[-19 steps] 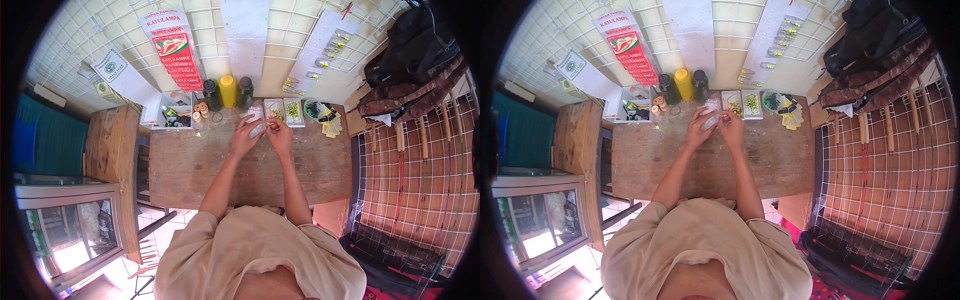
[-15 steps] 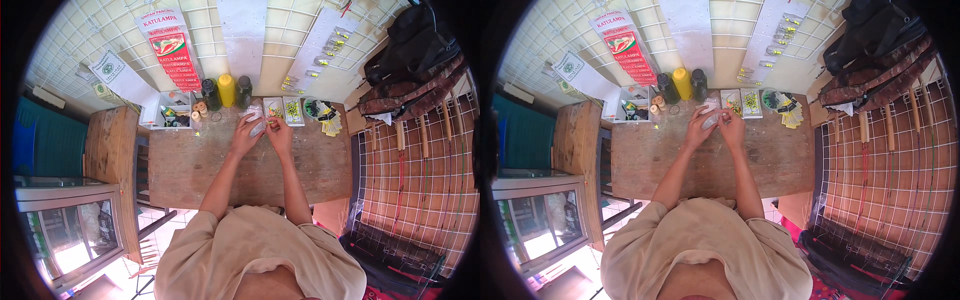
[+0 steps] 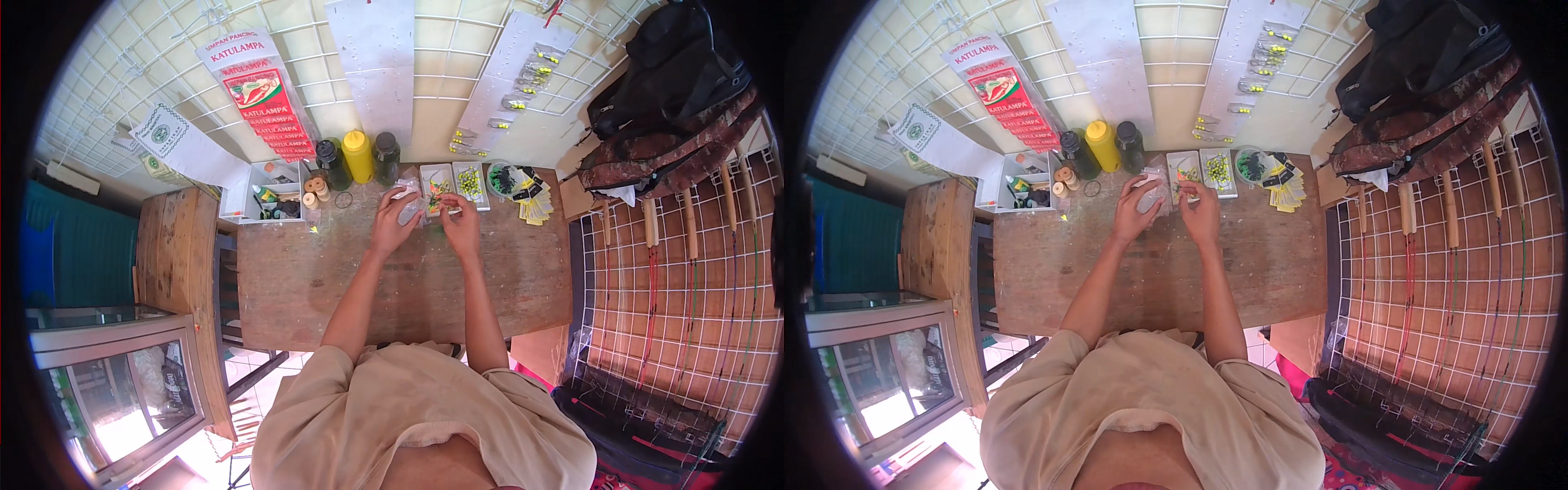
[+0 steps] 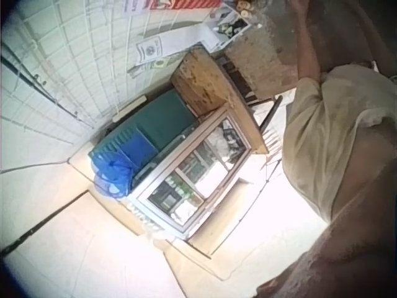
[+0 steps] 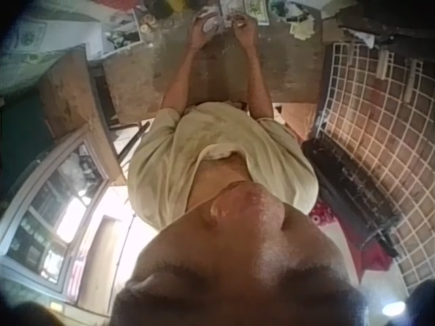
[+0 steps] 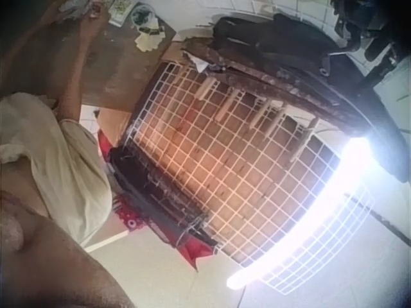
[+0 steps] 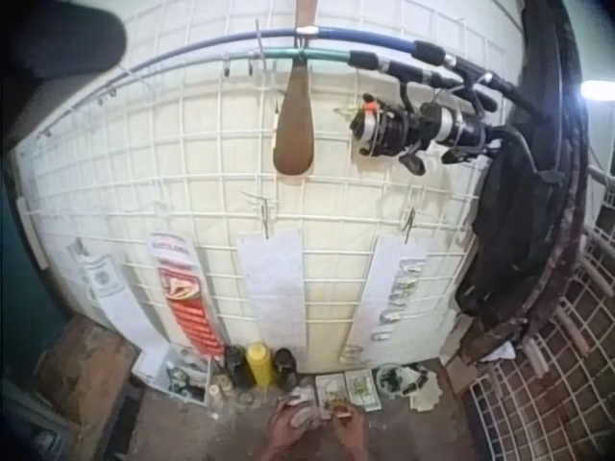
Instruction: Inspecting and organizing small packets of fishing tackle on a wooden table in a shop.
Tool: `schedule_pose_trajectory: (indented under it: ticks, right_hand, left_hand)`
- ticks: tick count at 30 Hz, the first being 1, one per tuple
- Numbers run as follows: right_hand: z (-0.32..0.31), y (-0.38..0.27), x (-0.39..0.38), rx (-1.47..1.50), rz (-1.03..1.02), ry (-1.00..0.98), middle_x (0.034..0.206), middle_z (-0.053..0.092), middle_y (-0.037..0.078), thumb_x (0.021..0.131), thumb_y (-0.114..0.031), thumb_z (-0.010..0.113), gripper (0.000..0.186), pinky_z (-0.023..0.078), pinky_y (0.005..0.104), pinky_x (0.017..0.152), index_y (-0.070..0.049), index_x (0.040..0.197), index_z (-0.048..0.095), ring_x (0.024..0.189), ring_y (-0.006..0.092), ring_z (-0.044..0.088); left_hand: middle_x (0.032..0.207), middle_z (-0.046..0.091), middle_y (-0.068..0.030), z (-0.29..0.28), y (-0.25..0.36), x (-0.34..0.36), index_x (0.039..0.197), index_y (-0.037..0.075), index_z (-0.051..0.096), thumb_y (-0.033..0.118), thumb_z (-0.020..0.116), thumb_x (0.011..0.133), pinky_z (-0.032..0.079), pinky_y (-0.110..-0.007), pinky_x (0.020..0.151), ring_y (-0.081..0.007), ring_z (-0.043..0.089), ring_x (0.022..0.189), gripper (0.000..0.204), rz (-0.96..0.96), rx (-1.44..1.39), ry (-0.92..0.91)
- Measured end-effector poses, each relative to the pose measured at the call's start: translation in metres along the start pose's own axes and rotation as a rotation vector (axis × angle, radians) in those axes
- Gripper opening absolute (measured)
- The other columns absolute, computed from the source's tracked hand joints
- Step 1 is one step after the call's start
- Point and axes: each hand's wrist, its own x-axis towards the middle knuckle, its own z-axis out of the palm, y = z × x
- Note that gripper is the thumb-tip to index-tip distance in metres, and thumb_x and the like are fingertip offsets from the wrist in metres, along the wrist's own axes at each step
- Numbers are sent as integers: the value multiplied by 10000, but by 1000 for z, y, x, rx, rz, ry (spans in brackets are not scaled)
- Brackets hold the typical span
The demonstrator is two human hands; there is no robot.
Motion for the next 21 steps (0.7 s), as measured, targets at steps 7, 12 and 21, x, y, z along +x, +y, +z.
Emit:
schedule_pose_trajectory:
  ticks: [7, 12, 21]
  right_hand:
    - [-5, 43, 19, -503, -225, 1, 984, 600, 46, 738, -79, 673, 167, 365, 418, 948, -166, 875, 715, 1046, 318, 449]
    - [3, 64, 39, -707, -222, -231, 1067, 553, 45, 726, -109, 683, 122, 365, 421, 954, -203, 781, 739, 1071, 325, 425]
    - [9, 67, 69, -846, -217, -451, 1014, 520, 58, 682, -139, 706, 130, 380, 417, 936, -255, 718, 752, 1066, 311, 441]
  left_hand:
    - [1090, 643, -83, 5, -14, 5, 1064, 86, 666, 92, 741, 735, 437, -386, 934, -292, 520, 1088, 338, 82, 69, -14]
    - [1085, 645, -75, 6, -23, 5, 1068, 91, 664, 119, 737, 746, 438, -382, 934, -288, 514, 1099, 331, 76, 120, -62]
    - [1074, 649, -56, 8, -31, 5, 1067, 99, 657, 148, 715, 767, 431, -382, 945, -284, 504, 1107, 309, 4, 136, -157]
